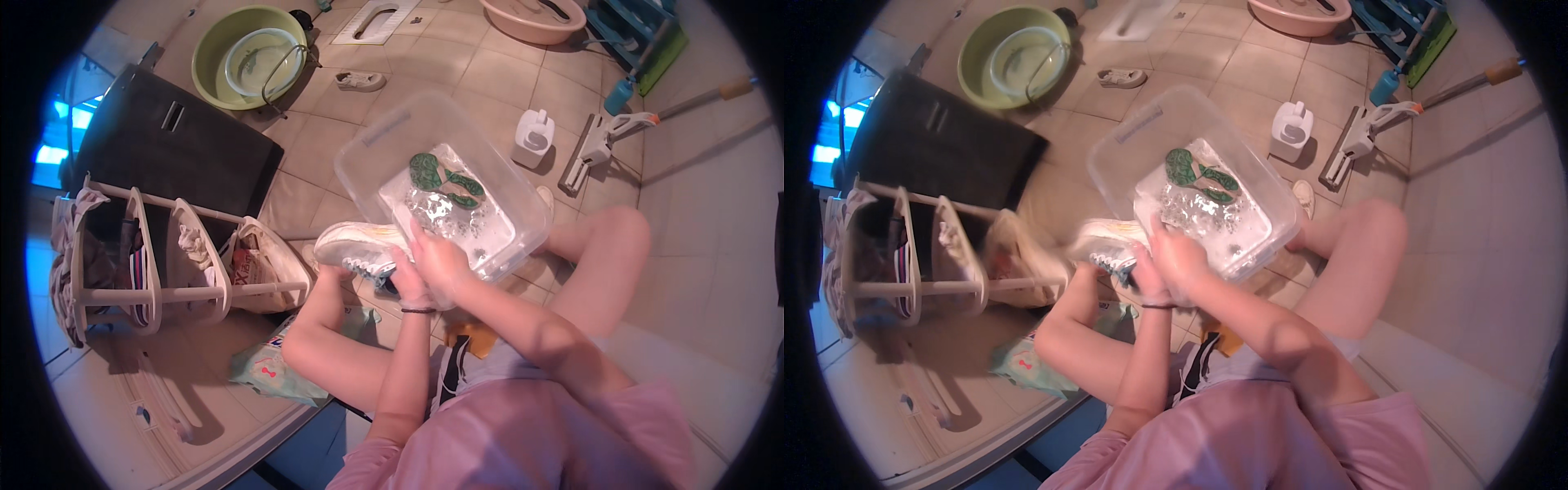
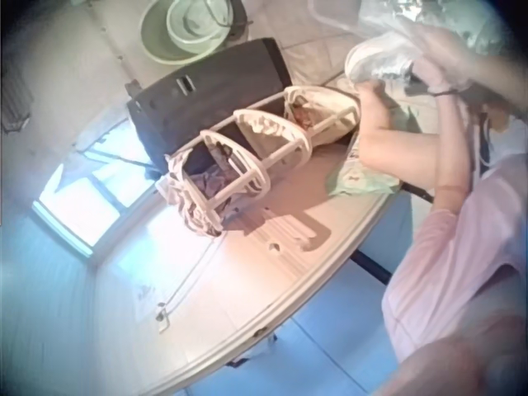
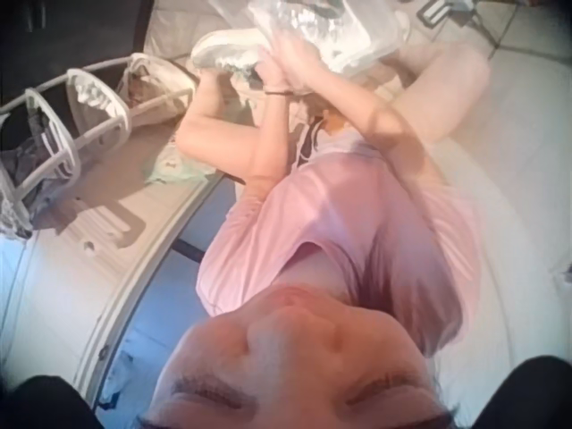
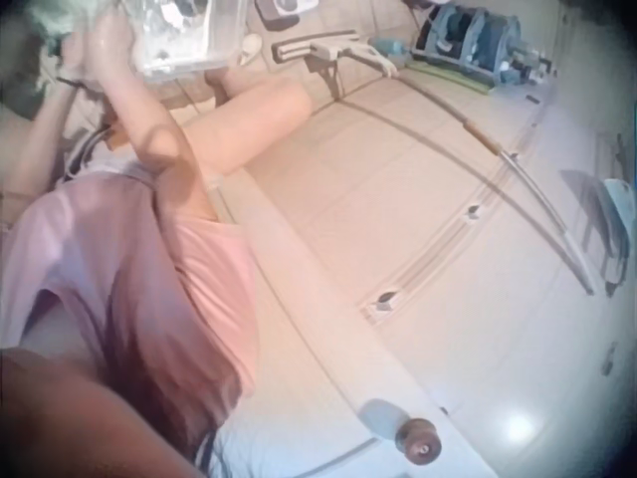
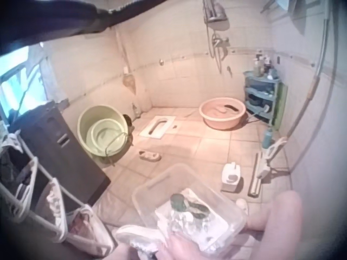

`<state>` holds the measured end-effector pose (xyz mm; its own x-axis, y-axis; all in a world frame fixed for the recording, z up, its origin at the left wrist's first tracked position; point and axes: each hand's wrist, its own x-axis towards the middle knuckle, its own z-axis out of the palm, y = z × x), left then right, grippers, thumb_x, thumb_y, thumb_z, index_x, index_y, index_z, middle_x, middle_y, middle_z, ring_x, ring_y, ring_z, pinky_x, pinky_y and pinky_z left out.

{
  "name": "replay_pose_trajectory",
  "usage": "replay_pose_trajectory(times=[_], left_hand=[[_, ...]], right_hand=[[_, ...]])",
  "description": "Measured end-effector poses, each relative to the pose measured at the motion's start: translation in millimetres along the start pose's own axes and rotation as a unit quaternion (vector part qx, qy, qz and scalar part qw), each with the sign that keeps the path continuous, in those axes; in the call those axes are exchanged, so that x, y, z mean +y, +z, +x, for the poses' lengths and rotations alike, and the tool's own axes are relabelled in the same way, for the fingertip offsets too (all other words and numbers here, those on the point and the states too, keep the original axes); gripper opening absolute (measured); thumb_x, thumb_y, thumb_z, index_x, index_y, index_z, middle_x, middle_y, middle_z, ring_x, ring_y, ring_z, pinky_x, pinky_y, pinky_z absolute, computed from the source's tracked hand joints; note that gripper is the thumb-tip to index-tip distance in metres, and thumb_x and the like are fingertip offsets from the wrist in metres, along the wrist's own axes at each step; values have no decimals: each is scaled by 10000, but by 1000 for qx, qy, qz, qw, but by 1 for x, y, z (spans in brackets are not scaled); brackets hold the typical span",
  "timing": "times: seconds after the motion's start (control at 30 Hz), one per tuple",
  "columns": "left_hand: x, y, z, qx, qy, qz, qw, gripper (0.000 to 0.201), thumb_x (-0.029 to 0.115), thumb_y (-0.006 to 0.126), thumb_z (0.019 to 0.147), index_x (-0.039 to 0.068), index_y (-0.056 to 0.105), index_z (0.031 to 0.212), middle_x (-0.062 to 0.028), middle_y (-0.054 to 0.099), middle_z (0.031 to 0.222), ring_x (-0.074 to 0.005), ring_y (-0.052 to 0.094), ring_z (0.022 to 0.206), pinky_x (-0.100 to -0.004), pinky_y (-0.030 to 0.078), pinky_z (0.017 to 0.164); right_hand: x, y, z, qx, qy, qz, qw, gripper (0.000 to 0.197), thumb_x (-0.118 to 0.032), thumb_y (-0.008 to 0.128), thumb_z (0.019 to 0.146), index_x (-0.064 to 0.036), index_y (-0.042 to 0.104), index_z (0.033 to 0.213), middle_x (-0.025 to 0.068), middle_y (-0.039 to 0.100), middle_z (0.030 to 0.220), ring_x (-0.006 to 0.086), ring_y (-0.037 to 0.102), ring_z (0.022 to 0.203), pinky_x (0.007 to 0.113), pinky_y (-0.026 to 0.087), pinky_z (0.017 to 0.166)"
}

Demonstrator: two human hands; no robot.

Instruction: The person sits on the floor and scrubs a white sneaker with a brush and a green sponge. They use a clear plastic container filled with soapy water to clean the shoe, repeatedly dipping the tools and scrubbing the exterior and interior surfaces.

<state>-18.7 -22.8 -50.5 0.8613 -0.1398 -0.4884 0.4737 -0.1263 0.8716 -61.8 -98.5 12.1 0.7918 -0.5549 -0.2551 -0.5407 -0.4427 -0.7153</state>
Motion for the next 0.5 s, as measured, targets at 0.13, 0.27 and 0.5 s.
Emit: replay_pose_trajectory(times=[0.13,0.27,0.5], left_hand=[[12,-8,4,-7,-59,-137,989,467,314,543,889,-93,534,1118,-139,575,1099,-183,551,971,-297,438,830],[-11,-2,12,-32,104,-37,993,424,234,564,881,-87,516,1154,-131,572,1125,-194,544,993,-296,421,864],[21,-9,16,-63,19,-85,994,387,198,538,893,-107,501,1129,-130,569,1101,-200,545,983,-320,420,876]], right_hand=[[24,7,-60,-1,-107,-4,994,420,-266,456,878,-151,442,1282,224,614,874,368,603,789,451,481,693],[8,-12,-4,-2,7,-27,1000,409,-256,450,877,-150,456,1272,226,615,837,366,603,781,461,479,686],[30,-12,-45,-29,-48,-84,995,454,-271,445,887,-184,386,1329,209,595,842,378,596,741,448,486,669]])
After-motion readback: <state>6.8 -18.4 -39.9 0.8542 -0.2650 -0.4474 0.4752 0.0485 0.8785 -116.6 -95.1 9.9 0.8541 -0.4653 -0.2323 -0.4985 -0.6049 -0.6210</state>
